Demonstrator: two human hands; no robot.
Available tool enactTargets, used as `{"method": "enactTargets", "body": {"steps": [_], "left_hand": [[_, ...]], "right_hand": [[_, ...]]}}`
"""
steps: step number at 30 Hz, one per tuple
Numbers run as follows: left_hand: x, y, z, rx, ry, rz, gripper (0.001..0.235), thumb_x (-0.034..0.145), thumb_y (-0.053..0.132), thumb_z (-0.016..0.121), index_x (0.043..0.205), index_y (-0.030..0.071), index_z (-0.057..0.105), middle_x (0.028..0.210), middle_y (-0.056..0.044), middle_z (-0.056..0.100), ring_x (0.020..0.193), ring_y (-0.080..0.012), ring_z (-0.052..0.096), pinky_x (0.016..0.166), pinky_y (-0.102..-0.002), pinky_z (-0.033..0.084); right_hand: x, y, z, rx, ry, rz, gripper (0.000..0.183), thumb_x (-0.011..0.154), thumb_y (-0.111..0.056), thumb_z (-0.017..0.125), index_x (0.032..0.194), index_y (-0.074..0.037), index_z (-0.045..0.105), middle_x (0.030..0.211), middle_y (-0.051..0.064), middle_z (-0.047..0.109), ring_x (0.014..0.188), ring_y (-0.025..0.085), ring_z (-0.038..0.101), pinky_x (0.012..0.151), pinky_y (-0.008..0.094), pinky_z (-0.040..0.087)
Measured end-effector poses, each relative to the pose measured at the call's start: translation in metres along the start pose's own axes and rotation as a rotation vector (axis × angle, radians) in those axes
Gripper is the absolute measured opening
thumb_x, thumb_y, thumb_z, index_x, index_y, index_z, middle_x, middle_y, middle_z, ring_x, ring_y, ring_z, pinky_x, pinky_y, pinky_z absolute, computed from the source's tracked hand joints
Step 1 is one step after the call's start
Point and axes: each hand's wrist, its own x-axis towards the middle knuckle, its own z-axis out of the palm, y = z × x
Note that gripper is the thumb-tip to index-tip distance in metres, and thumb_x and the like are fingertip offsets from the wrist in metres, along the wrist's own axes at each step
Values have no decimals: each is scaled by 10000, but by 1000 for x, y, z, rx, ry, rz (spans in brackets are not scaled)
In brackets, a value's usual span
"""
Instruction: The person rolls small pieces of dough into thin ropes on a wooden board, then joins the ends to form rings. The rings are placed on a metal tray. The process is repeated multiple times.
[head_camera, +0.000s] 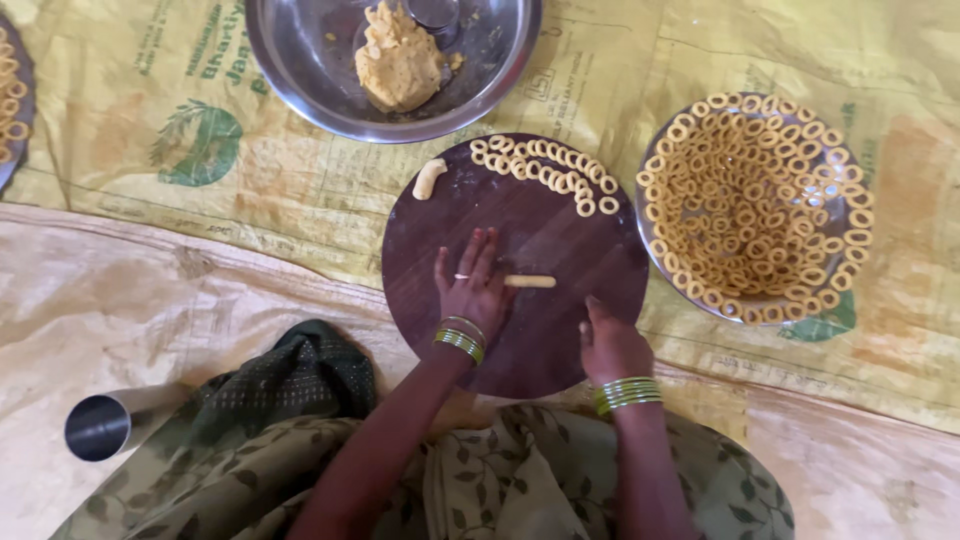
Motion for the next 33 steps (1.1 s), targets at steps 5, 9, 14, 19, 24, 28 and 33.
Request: {"method": "enactTargets", "body": {"steps": [5,9,14,19,24,28,33], "left_hand": [[-4,3,-14,-293,-29,-12,247,828,310,834,989,129,786,1045,-99,766,1025,-261,699,1021,-515,468],[-5,13,-24,-729,-116,-119,235,852,236,818,1046,108,779,932,-88,802,799,-196,775,723,-329,597],[-8,11,-20,-1238,-144,-164,272,902,140,771,1141,24,714,988,-87,797,878,-117,752,742,-260,599],[-6,13,-10,-1641,-297,-285,267,959,111,751,1156,-66,722,986,-114,778,859,-120,710,746,-253,581],[-4,9,-35,-1304,-211,-167,231,869,59,791,1090,-4,764,985,-99,811,873,-121,760,761,-252,616],[4,17,-69,-1035,-32,-93,250,808,56,810,1057,61,786,995,-100,802,846,-143,795,702,-277,646],[10,18,-90,-858,-7,-43,278,794,55,837,1068,66,793,988,-124,797,805,-183,786,671,-300,636]], "right_hand": [[-10,-27,-2,263,602,-610,542,925,-86,627,1457,-87,522,1398,207,627,1316,394,582,1084,476,484],[-8,-35,-7,207,584,-698,538,836,-60,695,1366,-95,608,1341,143,661,1316,353,570,1142,579,368],[-15,-35,-12,362,560,-687,482,827,-88,777,1298,-117,680,1162,83,701,1116,292,648,1099,542,435],[-19,-41,-15,405,657,-699,463,790,-33,782,1233,-128,692,1090,69,694,1048,292,657,1083,520,477],[-19,-49,-10,411,683,-679,472,731,-8,792,1189,-102,722,1048,76,686,1008,303,655,1055,500,503],[-16,-50,-2,405,728,-650,429,714,-13,808,1127,-87,719,998,80,683,982,299,659,1026,484,528],[-9,-41,23,900,373,-355,298,817,-15,777,1108,-74,752,967,95,759,837,190,721,764,395,577]]}}
